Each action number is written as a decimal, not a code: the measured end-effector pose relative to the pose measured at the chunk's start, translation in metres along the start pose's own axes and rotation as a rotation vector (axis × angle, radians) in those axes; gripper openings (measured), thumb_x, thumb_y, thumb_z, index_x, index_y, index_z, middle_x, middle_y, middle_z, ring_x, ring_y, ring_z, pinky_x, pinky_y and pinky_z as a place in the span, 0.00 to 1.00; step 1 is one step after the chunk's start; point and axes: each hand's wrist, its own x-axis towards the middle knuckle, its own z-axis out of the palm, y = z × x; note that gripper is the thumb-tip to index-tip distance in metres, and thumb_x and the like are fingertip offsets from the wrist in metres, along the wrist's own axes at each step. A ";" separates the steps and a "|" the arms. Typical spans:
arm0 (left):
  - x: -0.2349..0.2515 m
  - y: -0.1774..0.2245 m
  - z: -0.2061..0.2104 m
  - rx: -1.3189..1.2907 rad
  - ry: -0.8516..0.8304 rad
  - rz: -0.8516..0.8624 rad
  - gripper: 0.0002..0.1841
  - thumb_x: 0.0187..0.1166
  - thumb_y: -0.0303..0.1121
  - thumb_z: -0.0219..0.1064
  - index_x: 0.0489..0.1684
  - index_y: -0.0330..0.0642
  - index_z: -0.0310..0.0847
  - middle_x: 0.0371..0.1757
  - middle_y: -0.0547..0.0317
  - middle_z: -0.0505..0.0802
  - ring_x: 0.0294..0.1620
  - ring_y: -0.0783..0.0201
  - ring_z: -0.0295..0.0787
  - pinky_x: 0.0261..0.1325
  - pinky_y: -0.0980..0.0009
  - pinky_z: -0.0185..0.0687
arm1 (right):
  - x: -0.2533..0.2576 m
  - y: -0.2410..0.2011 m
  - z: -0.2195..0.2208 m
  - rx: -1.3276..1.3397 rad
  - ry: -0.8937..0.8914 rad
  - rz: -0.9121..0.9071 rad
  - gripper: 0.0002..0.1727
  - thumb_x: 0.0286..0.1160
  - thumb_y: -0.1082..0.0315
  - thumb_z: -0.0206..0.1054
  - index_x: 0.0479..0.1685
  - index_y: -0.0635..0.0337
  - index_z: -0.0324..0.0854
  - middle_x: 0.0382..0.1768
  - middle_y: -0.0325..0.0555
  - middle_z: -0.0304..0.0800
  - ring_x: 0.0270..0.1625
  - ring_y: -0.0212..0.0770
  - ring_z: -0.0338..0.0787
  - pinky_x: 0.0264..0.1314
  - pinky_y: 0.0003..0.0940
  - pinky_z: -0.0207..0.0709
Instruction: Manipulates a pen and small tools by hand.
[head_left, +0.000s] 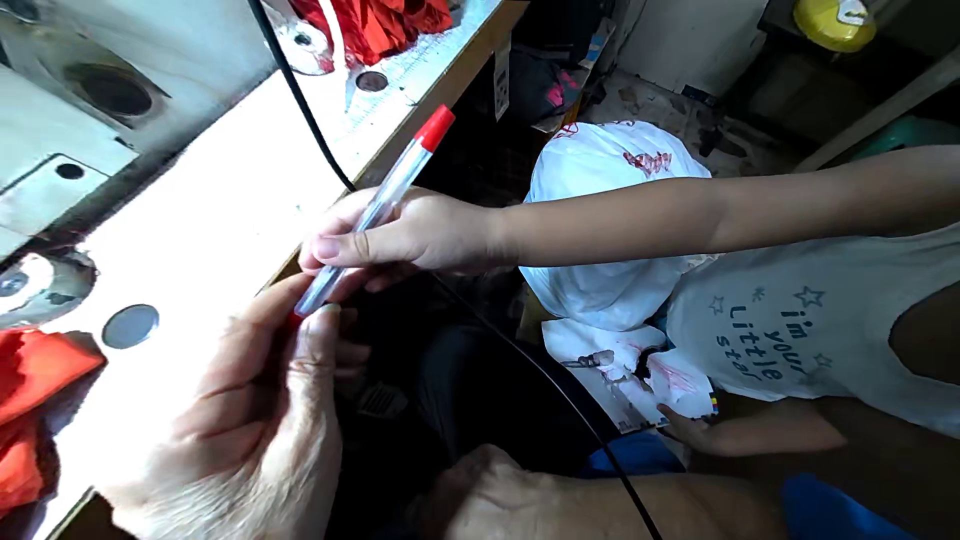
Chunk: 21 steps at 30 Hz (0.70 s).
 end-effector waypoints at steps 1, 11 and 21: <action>-0.001 -0.001 0.001 0.027 -0.004 0.004 0.18 0.90 0.34 0.57 0.65 0.29 0.80 0.43 0.64 0.91 0.35 0.81 0.87 0.40 0.83 0.85 | 0.000 0.001 0.001 -0.020 0.005 -0.013 0.15 0.75 0.73 0.70 0.58 0.69 0.84 0.32 0.54 0.90 0.36 0.50 0.92 0.32 0.44 0.83; -0.061 0.007 -0.031 -0.139 -0.037 -0.261 0.12 0.88 0.21 0.48 0.50 0.29 0.79 0.28 0.77 0.89 0.26 0.83 0.86 0.32 0.83 0.86 | 0.004 0.015 0.005 -0.062 -0.251 0.026 0.15 0.70 0.74 0.72 0.54 0.71 0.85 0.50 0.62 0.92 0.54 0.59 0.92 0.54 0.54 0.83; -0.128 -0.028 -0.046 -0.255 0.019 -0.430 0.12 0.87 0.22 0.52 0.55 0.28 0.81 0.29 0.78 0.90 0.26 0.80 0.86 0.31 0.80 0.85 | 0.002 0.023 0.012 -0.004 -0.105 -0.131 0.10 0.67 0.80 0.67 0.46 0.67 0.84 0.35 0.60 0.89 0.41 0.61 0.92 0.41 0.60 0.80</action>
